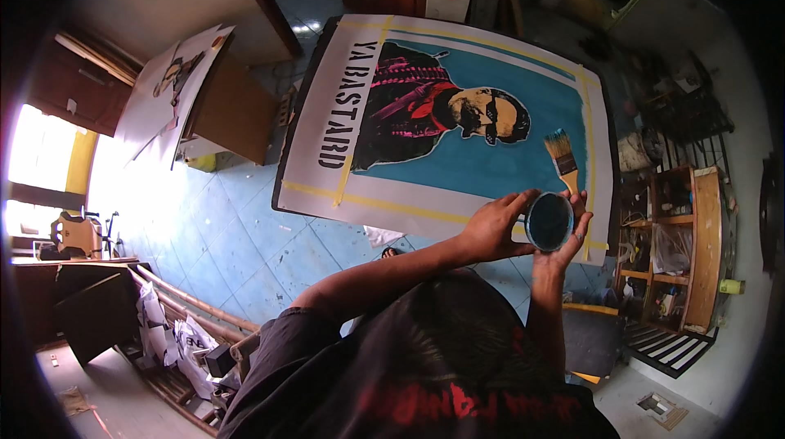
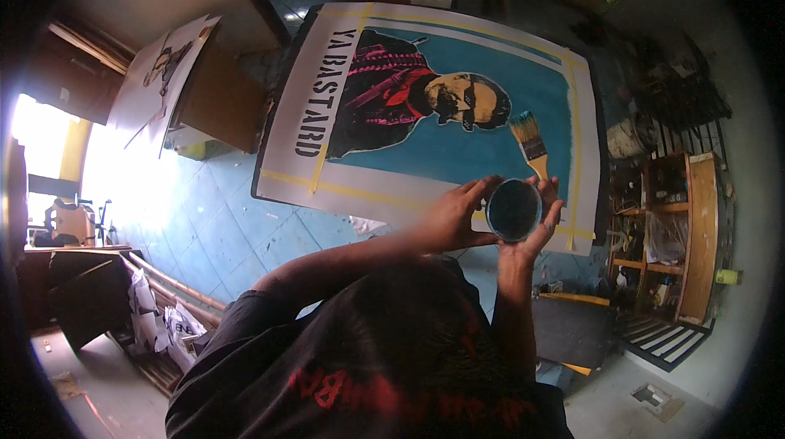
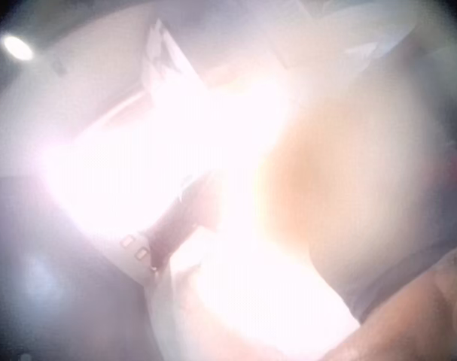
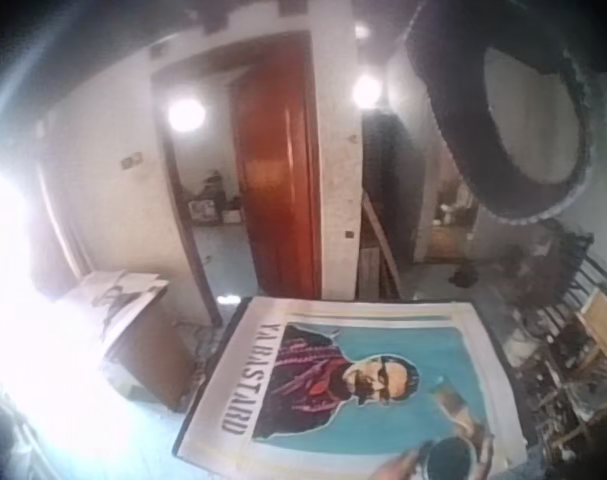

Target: The person paints a large poster with blue paint using a brush. They dip the brush into a paint container, apply paint to the poster, and occasionally walk around the room to retrieve more paint or adjust their position.

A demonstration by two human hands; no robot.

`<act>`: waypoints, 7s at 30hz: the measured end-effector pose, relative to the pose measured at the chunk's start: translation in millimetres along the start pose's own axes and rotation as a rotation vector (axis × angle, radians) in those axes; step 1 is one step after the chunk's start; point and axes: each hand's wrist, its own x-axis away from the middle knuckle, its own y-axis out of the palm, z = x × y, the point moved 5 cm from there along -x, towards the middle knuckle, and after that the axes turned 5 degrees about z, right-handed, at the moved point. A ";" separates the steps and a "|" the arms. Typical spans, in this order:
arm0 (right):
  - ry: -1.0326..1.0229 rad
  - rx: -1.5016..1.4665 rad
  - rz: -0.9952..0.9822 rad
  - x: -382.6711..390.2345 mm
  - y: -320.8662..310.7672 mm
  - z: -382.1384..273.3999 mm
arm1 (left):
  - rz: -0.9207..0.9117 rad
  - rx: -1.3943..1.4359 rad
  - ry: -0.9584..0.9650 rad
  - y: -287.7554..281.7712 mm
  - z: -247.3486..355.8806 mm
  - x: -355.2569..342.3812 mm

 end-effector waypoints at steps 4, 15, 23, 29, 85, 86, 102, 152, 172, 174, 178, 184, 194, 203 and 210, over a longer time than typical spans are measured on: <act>-0.001 0.013 -0.065 -3.9 -7.1 1.8 | -0.002 -0.102 -0.019 -1.9 1.9 3.3; 0.023 0.046 -0.035 2.4 -10.3 10.9 | -0.037 -0.050 -0.032 -14.2 0.0 16.0; 0.109 -0.174 -0.110 3.8 -6.0 8.9 | 0.326 -0.174 -0.207 -70.2 -115.0 80.5; 0.066 -0.146 -0.193 9.9 -8.2 -8.7 | 0.260 -0.846 -0.556 -170.5 -228.6 138.0; 0.089 -0.125 -0.116 27.2 -3.8 -11.2 | -0.013 -1.058 -0.624 -204.7 -261.4 235.6; 0.089 -0.125 -0.115 28.0 -2.1 -10.8 | 0.007 -1.055 -0.612 -204.9 -261.3 237.7; 0.169 0.116 -0.118 53.3 36.9 79.1 | 0.072 0.168 -0.158 -120.4 -23.3 92.3; -0.680 1.270 -1.363 152.3 158.1 74.4 | 0.486 -0.423 -0.184 -157.7 -70.8 169.0; 0.023 0.893 -0.622 99.5 107.2 99.8 | 0.532 -0.308 -0.310 -171.6 -91.4 188.4; 0.125 0.797 -0.509 88.3 96.1 107.8 | 0.556 -0.249 -0.352 -171.0 -103.3 197.0; 0.234 0.684 -0.405 68.3 78.4 128.4 | 0.592 -0.170 -0.438 -170.7 -121.3 227.3; 0.056 0.994 -0.673 49.3 88.7 184.2 | 0.752 -0.240 -0.519 -175.9 -106.4 290.0; -0.072 1.130 -1.222 41.0 113.2 305.0 | 1.078 -0.295 -0.689 -163.7 -67.0 358.7; -0.242 1.139 -1.750 67.1 137.2 313.9 | 1.230 -0.246 -0.711 -143.3 -46.9 367.7; -0.271 1.161 -1.869 63.5 121.5 330.0 | 1.254 -0.292 -0.724 -141.7 -46.9 374.0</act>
